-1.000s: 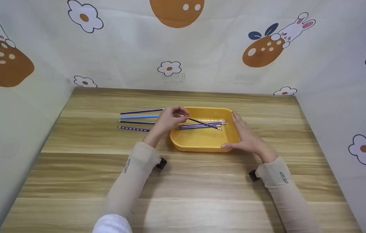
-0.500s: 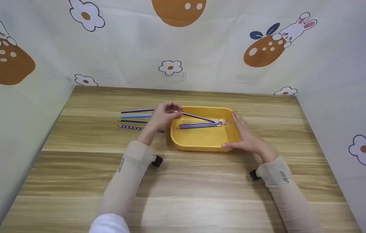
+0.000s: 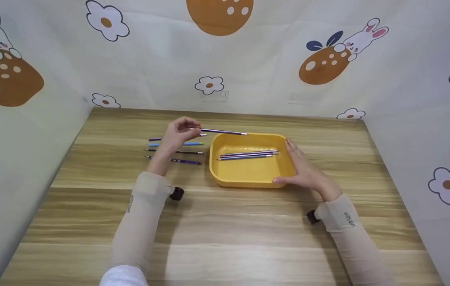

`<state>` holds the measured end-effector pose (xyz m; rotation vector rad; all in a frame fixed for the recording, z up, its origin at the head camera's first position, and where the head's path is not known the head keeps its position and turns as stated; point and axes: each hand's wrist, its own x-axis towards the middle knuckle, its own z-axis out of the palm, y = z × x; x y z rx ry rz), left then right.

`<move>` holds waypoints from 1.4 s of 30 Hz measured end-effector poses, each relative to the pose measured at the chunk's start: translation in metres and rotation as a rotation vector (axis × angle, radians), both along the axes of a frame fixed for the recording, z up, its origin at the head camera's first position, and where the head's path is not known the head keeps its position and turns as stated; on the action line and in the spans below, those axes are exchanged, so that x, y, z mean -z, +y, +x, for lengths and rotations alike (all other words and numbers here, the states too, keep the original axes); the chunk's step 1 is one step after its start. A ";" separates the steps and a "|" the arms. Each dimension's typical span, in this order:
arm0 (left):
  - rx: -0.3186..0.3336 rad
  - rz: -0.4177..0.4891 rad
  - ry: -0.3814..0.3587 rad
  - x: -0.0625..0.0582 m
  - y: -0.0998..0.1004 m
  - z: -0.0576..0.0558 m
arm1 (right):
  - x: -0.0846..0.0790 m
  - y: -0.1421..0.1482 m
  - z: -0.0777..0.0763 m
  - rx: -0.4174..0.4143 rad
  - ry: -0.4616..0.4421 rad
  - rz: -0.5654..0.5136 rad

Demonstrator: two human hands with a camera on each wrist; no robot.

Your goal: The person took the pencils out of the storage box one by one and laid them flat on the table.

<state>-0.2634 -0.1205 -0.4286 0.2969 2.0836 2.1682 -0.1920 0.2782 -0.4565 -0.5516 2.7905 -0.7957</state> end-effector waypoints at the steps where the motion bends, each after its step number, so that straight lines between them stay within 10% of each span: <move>1: -0.016 0.006 -0.004 0.000 -0.005 0.000 | 0.000 0.000 0.000 0.002 -0.004 0.002; 22: -0.272 0.107 -0.169 0.004 -0.080 -0.010 | 0.002 0.001 0.000 0.003 -0.007 0.004; 35: -0.380 -0.103 -0.279 0.011 -0.100 -0.018 | -0.001 0.001 0.000 0.008 -0.010 0.001; 42: -0.400 -0.218 -0.263 0.040 -0.109 -0.031 | 0.000 0.001 0.001 0.006 -0.009 -0.002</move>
